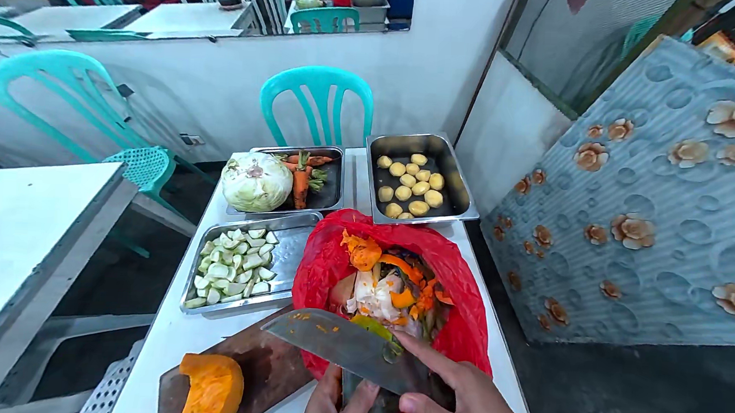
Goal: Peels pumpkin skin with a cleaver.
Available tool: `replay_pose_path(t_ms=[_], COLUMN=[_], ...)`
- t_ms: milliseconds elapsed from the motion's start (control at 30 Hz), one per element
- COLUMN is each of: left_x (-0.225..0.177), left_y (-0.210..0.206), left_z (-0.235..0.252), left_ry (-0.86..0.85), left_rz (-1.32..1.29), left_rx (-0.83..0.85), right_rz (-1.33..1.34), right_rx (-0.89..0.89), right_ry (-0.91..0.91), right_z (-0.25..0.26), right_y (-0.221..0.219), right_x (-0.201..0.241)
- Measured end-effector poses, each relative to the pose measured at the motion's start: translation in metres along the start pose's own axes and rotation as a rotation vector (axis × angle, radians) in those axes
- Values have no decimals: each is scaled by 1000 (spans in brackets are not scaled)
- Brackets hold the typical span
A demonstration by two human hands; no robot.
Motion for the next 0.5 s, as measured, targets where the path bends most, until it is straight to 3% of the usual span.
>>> replay_pose_path(t_ms=[167,333,433,500], left_x=[0,16,22,25], left_y=[4,13,12,11], left_z=[-3,5,9,8], left_ry=[30,139,149,127], left_rz=[11,-219,-408,-475], left_rx=[39,-128,-120,-138], right_rz=[225,485,381,209], right_rx=[-38,81,41,49], right_ry=[-44,17,73,-1], right_z=[6,3,-1,-5], right_y=[9,7,1,-4], right_x=[-35,-26,-8,5])
Point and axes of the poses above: each hand's wrist, its own z-axis towards the middle knuckle, its own y-axis out of the back of the hand, x = y × z, the point moved 5 cm from there along z, towards the middle knuckle, and after that the axes turned 10 degrees about x, right-handed, at the moved point
